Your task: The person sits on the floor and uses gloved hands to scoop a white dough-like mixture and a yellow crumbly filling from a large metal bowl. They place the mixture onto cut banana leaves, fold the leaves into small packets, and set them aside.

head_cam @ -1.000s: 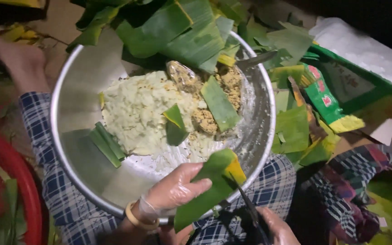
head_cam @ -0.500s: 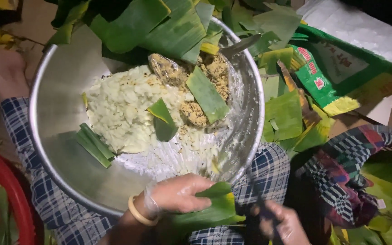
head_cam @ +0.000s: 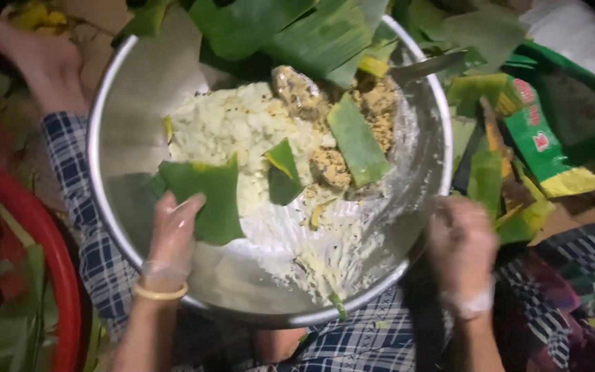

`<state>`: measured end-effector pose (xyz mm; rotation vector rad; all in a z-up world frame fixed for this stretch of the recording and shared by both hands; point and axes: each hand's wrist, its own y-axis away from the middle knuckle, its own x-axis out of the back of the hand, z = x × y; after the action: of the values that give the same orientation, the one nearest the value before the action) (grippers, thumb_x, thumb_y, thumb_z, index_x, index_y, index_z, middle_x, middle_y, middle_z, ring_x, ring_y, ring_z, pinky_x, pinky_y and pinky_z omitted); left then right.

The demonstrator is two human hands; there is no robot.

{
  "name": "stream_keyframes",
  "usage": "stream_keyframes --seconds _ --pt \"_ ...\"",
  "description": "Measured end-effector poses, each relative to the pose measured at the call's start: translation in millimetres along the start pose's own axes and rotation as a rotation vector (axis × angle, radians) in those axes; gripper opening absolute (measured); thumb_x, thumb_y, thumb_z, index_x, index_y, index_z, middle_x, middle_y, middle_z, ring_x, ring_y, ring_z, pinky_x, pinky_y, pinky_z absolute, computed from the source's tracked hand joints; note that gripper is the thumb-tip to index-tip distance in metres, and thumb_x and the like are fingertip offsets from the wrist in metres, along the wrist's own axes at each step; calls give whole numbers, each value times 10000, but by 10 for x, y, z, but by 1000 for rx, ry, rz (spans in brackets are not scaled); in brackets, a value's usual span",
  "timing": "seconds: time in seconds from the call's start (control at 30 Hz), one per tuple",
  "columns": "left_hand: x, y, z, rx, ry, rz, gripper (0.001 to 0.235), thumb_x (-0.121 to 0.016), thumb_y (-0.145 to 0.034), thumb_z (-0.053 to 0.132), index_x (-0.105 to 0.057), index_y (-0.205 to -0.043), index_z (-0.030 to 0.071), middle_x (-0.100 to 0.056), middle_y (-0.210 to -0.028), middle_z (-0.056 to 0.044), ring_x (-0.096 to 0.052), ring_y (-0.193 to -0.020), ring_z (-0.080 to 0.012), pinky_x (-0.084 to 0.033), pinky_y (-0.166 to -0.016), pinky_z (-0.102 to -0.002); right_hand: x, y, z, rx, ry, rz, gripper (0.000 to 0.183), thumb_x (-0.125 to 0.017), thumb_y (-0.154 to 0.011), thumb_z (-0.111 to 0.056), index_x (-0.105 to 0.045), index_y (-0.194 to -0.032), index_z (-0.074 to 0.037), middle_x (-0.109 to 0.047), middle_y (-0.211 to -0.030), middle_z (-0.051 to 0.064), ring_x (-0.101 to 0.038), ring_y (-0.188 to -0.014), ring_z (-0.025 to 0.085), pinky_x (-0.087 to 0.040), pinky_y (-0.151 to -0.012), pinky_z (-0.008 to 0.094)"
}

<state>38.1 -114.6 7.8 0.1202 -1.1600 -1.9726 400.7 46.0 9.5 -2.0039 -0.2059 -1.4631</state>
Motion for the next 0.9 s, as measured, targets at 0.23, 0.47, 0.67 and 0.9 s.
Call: stream_keyframes --seconds 0.23,0.47,0.67,0.9 --pt "-53 -70 -70 -68 60 -103 984 -742 -834 484 -248 -1583 81 -252 -1621 -230 -254 -1499 -388 -181 -1218 -556 -1665 122 -687 490 209 -630 269 -580 -880 -145 -657 -1082 -306 -642 -1040 58 -675 -862 280 -565 -592 407" --pt "136 126 237 5 111 -100 853 -659 -917 369 -225 -1580 52 -257 -1604 -262 -299 -1487 -393 -229 -1207 -555 54 -692 -1363 -51 -215 -1406 211 -574 -930 -139 -771 -1006 -153 -789 -1013 82 -785 -888 252 -640 -813 347" --pt "126 35 265 103 141 -194 1021 -621 -778 471 -117 -1609 156 -77 -1697 -93 -226 -1544 -246 -246 -1212 -432 351 241 -1294 279 -379 -1174 321 -790 -824 -107 -724 -1138 -96 -734 -1045 89 -791 -637 129 -732 -608 192" --pt "253 69 379 171 442 114 903 -582 -888 376 -86 -1607 151 -158 -1684 -92 -266 -1514 -309 -306 -1194 -500 482 167 -1208 307 -737 -1084 117 -716 -878 -96 -697 -987 -133 -740 -968 26 -758 -825 165 -650 -734 274"
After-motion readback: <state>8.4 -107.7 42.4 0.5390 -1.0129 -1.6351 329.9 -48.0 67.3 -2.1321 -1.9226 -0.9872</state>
